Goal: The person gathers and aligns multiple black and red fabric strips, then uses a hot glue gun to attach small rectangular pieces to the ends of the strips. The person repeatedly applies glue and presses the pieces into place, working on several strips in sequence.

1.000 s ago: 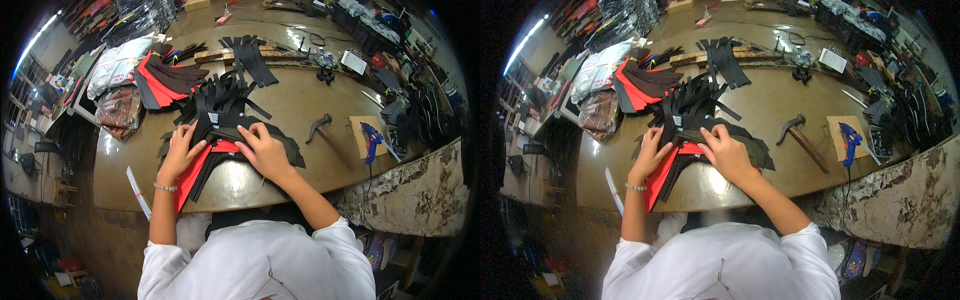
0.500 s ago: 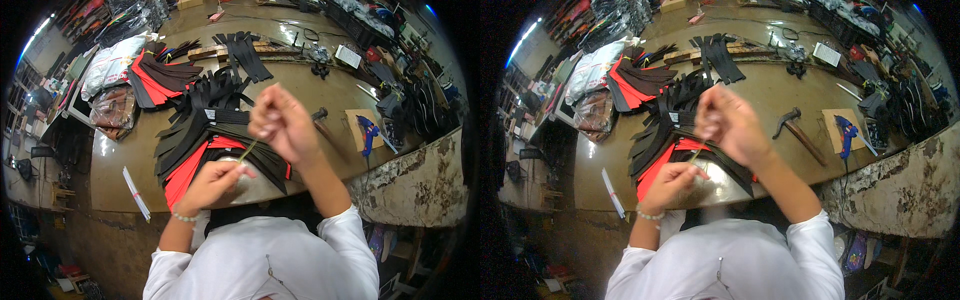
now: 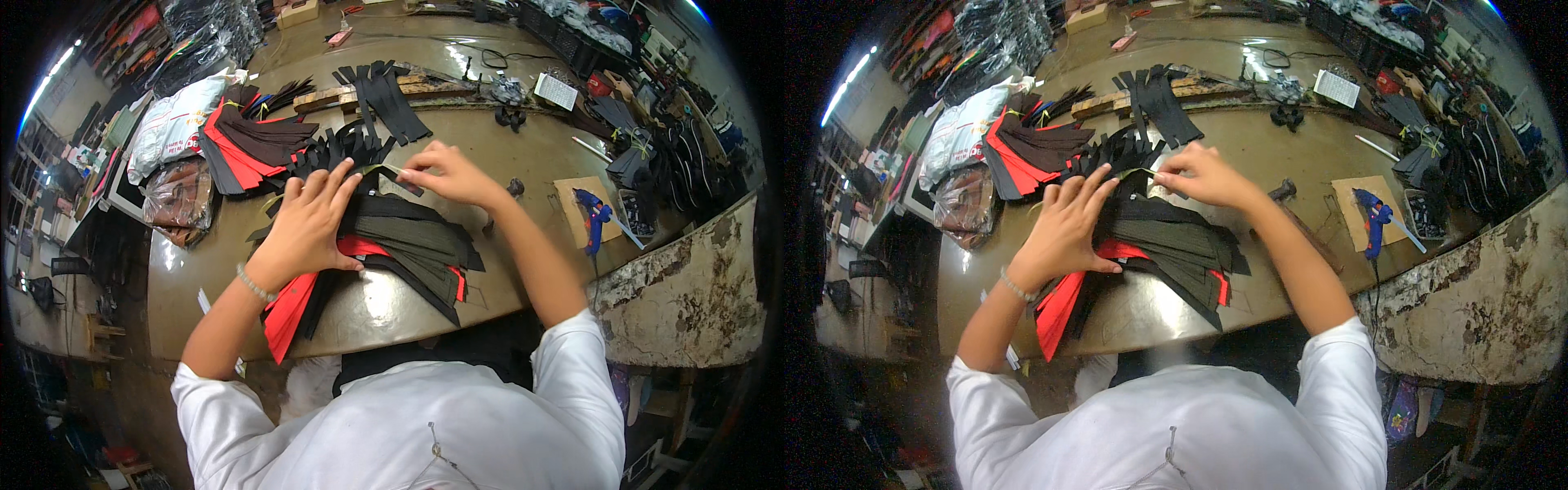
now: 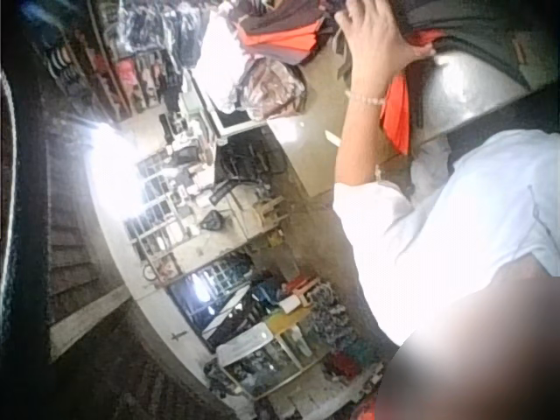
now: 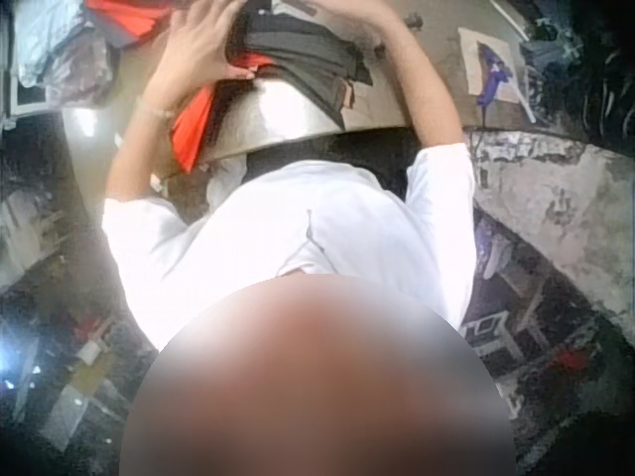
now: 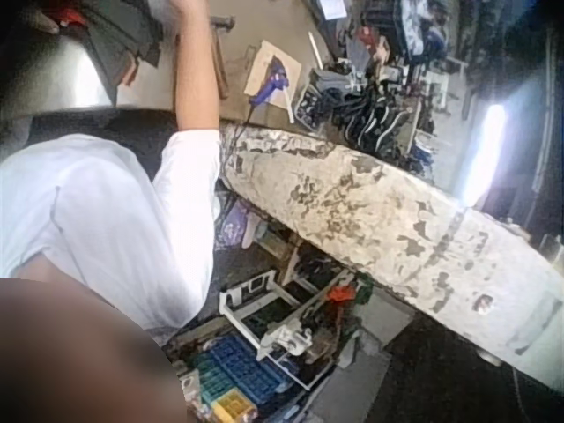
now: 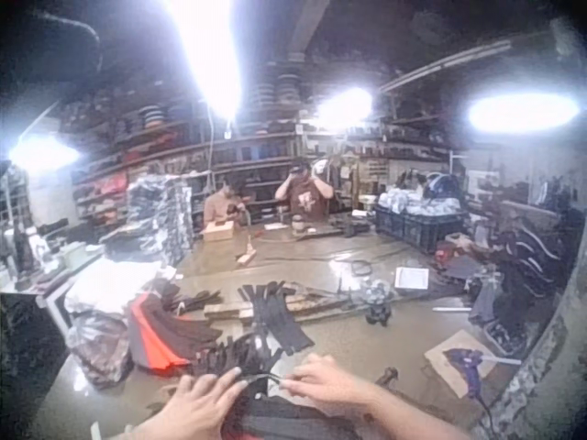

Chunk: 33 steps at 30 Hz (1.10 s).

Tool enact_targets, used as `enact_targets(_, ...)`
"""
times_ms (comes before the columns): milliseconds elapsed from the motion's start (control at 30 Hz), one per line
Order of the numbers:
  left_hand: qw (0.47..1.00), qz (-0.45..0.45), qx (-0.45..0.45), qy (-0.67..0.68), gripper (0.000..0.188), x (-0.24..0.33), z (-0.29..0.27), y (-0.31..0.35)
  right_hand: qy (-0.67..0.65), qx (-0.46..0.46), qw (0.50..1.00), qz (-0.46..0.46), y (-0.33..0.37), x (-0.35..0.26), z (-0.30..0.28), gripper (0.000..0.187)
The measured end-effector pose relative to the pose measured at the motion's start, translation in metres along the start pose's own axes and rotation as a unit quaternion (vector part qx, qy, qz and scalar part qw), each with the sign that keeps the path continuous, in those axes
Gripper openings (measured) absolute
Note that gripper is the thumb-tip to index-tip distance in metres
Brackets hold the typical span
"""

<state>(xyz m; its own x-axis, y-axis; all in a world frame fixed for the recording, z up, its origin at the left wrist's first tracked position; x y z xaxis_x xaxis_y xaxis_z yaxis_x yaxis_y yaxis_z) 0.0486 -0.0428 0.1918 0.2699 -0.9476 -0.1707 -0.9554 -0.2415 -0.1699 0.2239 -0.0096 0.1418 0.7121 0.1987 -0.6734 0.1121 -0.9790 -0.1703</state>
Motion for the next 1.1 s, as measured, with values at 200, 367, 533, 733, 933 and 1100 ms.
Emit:
enact_targets(200, 0.994, 0.083, -0.070, -0.002, 0.115, -0.008, 0.050, -0.015, -0.145, -0.172, 0.957, 0.183, -0.038, 0.059, 0.100, 0.022)
enact_targets(367, 0.993, 0.094, -0.068, -0.022, 0.110, 0.005, 0.055, -0.014, -0.395, -0.212, 0.842, 0.298, -0.022, 0.070, 0.126, 0.018)
enact_targets(533, 0.990, 0.122, -0.064, -0.041, 0.114, 0.010, 0.049, -0.020, -0.347, -0.153, 0.872, 0.310, -0.012, 0.065, 0.117, 0.023)
enact_targets(733, 0.975, 0.206, -0.072, -0.046, 0.111, 0.025, 0.053, -0.029, -0.140, -0.053, 0.938, 0.312, -0.004, 0.062, 0.099, 0.029)
enact_targets(933, 0.978, 0.202, -0.060, -0.015, 0.101, 0.025, 0.066, -0.028, -0.408, -0.105, 0.837, 0.349, 0.010, 0.056, 0.114, 0.022)
enact_targets(1100, 0.977, 0.203, -0.064, -0.027, 0.098, 0.029, 0.064, -0.014, -0.439, -0.073, 0.865, 0.232, 0.016, 0.042, 0.110, 0.018)
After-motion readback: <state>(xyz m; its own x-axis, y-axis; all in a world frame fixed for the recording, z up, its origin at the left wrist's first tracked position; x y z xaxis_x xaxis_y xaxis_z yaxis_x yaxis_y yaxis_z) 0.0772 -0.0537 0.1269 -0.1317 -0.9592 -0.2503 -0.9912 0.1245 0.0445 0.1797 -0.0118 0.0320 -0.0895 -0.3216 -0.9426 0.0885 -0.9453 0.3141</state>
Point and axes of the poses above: each hand's wrist, its own y-axis away from the middle knuckle, its own z-axis out of the palm, x = y × z, the point moved 9 cm from there along -y, towards the middle knuckle, and after that the axes turned 14 degrees about z, right-handed, at the moved point
